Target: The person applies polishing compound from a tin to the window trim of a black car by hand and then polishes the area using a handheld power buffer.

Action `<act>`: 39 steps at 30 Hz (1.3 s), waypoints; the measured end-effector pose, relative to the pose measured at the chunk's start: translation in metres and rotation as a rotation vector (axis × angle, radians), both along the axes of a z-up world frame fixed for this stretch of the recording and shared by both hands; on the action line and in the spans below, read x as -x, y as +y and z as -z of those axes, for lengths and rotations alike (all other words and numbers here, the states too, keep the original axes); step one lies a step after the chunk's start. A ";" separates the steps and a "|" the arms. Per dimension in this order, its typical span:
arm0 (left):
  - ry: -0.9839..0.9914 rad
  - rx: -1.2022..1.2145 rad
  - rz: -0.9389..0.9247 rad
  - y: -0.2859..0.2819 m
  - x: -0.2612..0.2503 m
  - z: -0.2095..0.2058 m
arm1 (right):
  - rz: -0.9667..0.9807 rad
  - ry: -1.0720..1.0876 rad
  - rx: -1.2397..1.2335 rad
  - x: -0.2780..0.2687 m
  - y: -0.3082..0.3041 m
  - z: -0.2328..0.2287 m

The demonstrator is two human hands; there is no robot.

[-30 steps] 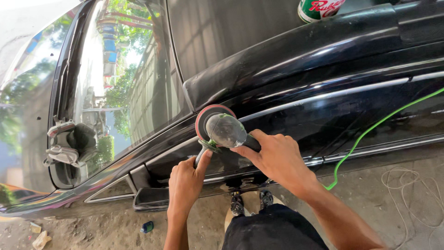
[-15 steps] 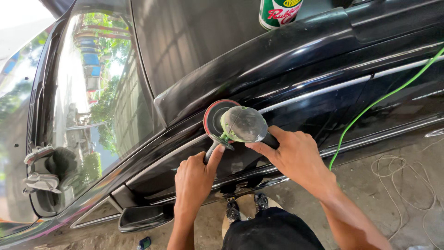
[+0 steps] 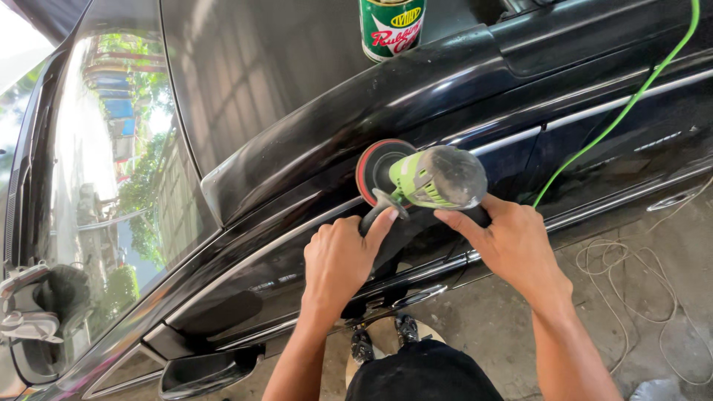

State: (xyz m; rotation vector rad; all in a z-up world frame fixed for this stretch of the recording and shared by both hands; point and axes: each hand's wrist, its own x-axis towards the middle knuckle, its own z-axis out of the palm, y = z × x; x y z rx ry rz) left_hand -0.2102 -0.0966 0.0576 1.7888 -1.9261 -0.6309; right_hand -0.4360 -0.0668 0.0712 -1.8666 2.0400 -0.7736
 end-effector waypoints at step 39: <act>-0.187 0.109 -0.009 0.033 -0.012 0.036 | -0.020 -0.320 0.195 -0.017 0.029 0.109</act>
